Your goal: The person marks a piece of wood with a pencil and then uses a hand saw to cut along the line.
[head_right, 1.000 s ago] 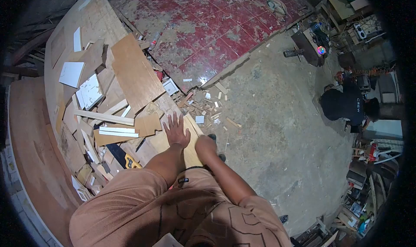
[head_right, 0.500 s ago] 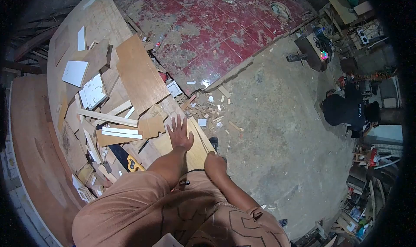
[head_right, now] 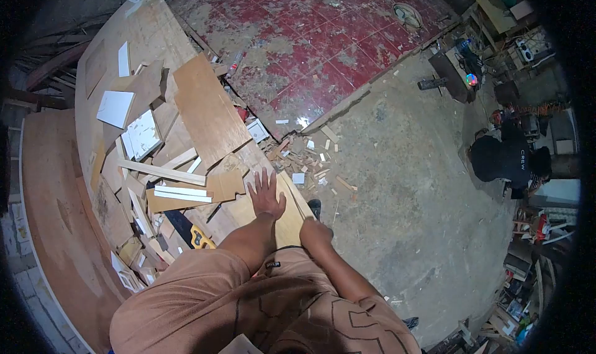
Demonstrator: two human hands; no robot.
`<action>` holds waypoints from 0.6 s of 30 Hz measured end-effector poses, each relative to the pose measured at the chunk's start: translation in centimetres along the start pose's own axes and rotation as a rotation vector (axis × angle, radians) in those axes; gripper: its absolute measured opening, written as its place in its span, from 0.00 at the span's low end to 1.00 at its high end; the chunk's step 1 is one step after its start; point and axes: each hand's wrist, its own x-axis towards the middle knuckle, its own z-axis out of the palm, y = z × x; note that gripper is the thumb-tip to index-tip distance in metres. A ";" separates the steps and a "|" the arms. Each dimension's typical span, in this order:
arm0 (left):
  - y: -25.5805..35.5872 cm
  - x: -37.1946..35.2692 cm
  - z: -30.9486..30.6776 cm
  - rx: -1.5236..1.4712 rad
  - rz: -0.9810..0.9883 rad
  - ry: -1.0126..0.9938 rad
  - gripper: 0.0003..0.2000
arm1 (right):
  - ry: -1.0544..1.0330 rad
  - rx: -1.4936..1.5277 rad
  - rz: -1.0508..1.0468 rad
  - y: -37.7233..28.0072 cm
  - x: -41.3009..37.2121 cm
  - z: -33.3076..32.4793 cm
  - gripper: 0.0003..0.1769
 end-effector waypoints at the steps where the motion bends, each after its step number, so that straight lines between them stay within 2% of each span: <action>1: 0.1 0.2 0.0 -0.003 -0.001 0.002 0.41 | -0.016 -0.010 0.011 -0.2 -1.3 -1.2 0.14; 3: 0.0 0.1 0.0 -0.005 -0.004 -0.020 0.41 | -0.038 -0.017 0.025 -0.5 -1.4 -1.5 0.14; 5: 0.0 0.0 0.0 -0.033 0.009 0.010 0.41 | -0.056 0.021 0.006 -1.5 1.7 -1.1 0.14; 7: 0.1 -0.2 0.1 -0.060 0.017 0.040 0.40 | 0.001 -0.023 -0.109 -2.6 6.2 0.1 0.14; 10: 0.0 0.2 -0.2 -0.049 0.005 0.023 0.40 | 0.065 0.025 -0.133 -3.7 9.0 0.3 0.13; 13: 0.0 0.0 -0.2 -0.067 0.018 0.013 0.40 | 0.130 0.081 -0.119 -1.1 6.4 2.1 0.13; 15: -0.1 0.0 0.0 -0.015 0.008 -0.001 0.40 | 0.017 0.036 -0.047 0.5 2.5 1.4 0.12; 18: 0.0 0.1 -0.1 -0.017 0.004 -0.009 0.40 | -0.021 -0.018 -0.024 0.7 -2.6 -1.9 0.13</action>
